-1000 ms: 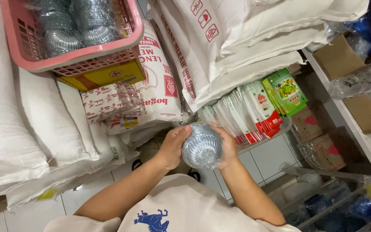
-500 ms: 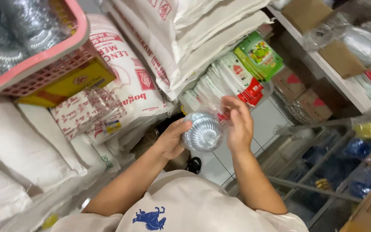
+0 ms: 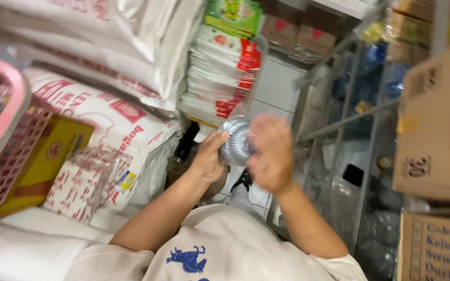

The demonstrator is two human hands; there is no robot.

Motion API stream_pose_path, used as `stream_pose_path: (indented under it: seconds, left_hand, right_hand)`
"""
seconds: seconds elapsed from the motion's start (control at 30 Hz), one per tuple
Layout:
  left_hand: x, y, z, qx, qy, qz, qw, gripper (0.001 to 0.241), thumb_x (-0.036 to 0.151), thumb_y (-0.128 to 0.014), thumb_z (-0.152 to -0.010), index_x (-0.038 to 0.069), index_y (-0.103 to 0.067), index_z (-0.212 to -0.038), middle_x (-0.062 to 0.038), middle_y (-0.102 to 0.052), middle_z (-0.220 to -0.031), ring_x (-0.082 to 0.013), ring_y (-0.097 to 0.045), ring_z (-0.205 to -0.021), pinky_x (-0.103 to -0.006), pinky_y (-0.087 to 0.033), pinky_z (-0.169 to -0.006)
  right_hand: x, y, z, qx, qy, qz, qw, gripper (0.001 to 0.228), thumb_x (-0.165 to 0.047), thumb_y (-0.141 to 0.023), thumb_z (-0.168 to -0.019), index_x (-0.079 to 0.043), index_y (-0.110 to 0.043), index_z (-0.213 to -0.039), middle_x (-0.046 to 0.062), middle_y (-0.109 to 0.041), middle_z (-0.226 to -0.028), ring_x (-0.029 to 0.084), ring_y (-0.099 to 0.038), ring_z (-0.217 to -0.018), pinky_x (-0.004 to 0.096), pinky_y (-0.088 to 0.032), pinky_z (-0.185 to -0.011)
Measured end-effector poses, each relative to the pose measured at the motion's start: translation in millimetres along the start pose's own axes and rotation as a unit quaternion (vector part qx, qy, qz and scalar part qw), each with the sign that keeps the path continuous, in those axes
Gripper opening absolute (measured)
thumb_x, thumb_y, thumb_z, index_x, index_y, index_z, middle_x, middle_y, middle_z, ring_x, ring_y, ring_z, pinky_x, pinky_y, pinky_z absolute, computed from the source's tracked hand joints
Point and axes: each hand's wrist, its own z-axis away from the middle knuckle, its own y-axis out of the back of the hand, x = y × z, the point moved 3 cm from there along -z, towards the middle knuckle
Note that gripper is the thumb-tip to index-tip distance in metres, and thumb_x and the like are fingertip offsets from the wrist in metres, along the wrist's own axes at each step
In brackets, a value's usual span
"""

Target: The person repeatedly takes plastic-wrapped molds from a basket and stacks them onto a shelf by hand, and handles packets of plastic bags in a container.

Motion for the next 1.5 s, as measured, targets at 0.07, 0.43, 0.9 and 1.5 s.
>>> stream_pose_path:
  seconds: [0.07, 0.43, 0.9, 1.5]
  left_hand:
    - [-11.5, -5.1, -0.3, -0.014, 0.034, 0.024, 0.999, 0.046, 0.027, -0.066, -0.1, 0.001, -0.057, -0.136, -0.012, -0.068, -0.122, -0.0237, -0.068, -0.109, -0.0397, -0.055, -0.095]
    - [-33.9, -5.1, 19.8, -0.018, -0.027, -0.192, 0.981, 0.068, 0.028, -0.076, -0.087, -0.002, -0.051, -0.143, -0.011, -0.064, -0.129, -0.0217, -0.061, -0.117, -0.0389, -0.051, -0.103]
    - [-3.8, -7.1, -61.9, 0.04, 0.018, -0.298, 0.954, 0.059, 0.046, -0.049, -0.103, -0.001, -0.057, -0.137, -0.01, -0.065, -0.131, -0.0164, -0.058, -0.121, -0.0327, -0.044, -0.105]
    - [5.1, -31.3, -302.2, 0.253, -0.121, 0.036, 0.959, 0.043, 0.028, -0.041, -0.104, -0.001, -0.056, -0.131, -0.014, -0.064, -0.128, -0.0257, -0.061, -0.117, -0.0438, -0.046, -0.103]
  right_hand:
    - [-20.7, -6.8, 17.1, -0.076, 0.132, 0.053, 0.987, 0.046, -0.029, -0.066, -0.093, -0.007, -0.067, -0.133, 0.015, -0.062, -0.142, 0.035, -0.054, -0.138, 0.054, -0.033, -0.123]
    - [26.2, -28.6, 89.9, 0.135, -0.392, -0.581, 0.7, 0.08, -0.043, -0.061, -0.096, -0.001, -0.034, -0.158, 0.018, -0.048, -0.153, 0.027, -0.049, -0.14, 0.041, -0.036, -0.12]
    - [116.9, 2.1, 24.3, -0.072, -0.357, -0.524, 0.77, 0.09, -0.042, -0.072, -0.083, -0.001, -0.039, -0.157, 0.015, -0.057, -0.139, 0.023, -0.056, -0.129, 0.033, -0.044, -0.111]
    - [355.0, -60.0, -119.8, 0.024, -0.449, -0.714, 0.537, 0.045, -0.032, -0.058, -0.099, 0.0, -0.059, -0.129, 0.014, -0.067, -0.121, 0.023, -0.067, -0.108, 0.039, -0.056, -0.094]
